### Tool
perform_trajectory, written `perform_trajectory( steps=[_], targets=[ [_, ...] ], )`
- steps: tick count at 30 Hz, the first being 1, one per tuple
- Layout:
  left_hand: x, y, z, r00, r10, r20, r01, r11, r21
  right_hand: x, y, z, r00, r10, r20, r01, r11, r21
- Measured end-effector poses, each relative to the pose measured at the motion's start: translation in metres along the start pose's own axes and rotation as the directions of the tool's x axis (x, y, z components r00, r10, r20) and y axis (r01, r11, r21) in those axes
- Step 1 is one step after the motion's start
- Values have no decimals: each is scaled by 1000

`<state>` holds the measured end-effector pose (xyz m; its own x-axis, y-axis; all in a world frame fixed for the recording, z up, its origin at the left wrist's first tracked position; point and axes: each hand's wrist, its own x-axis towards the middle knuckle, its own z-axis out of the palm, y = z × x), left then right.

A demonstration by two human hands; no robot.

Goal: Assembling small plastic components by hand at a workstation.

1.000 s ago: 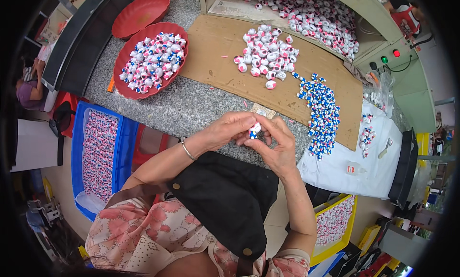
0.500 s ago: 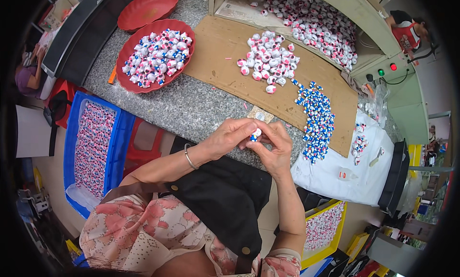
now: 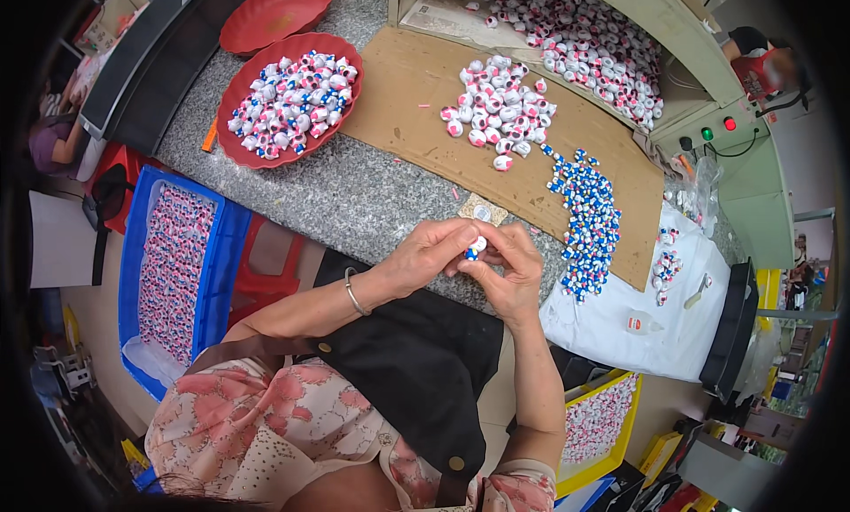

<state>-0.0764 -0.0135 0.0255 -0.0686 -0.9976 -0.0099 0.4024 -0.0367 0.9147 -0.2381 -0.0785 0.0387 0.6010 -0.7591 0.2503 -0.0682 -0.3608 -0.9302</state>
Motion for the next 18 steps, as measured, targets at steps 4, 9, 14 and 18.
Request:
perform_trajectory(
  steps=[4,9,14,18],
  targets=[
    [0,-1,2,1000,1,-11,-1,1000,0,0,3,0,1000,3,-9,-2,999,41],
    [1,-5,-3,998,-12,55,15,999,-51,2,-3,2,1000,-21,-23,21,1000,15],
    [14,-10,-14,985,25,169,52,898,-438,12,-20,1,982,-184,-50,164,948,-271],
    [19,-14,-19,974,68,217,73,812,-579,19,-25,6,966,-247,-72,211,921,-328]
  ],
)
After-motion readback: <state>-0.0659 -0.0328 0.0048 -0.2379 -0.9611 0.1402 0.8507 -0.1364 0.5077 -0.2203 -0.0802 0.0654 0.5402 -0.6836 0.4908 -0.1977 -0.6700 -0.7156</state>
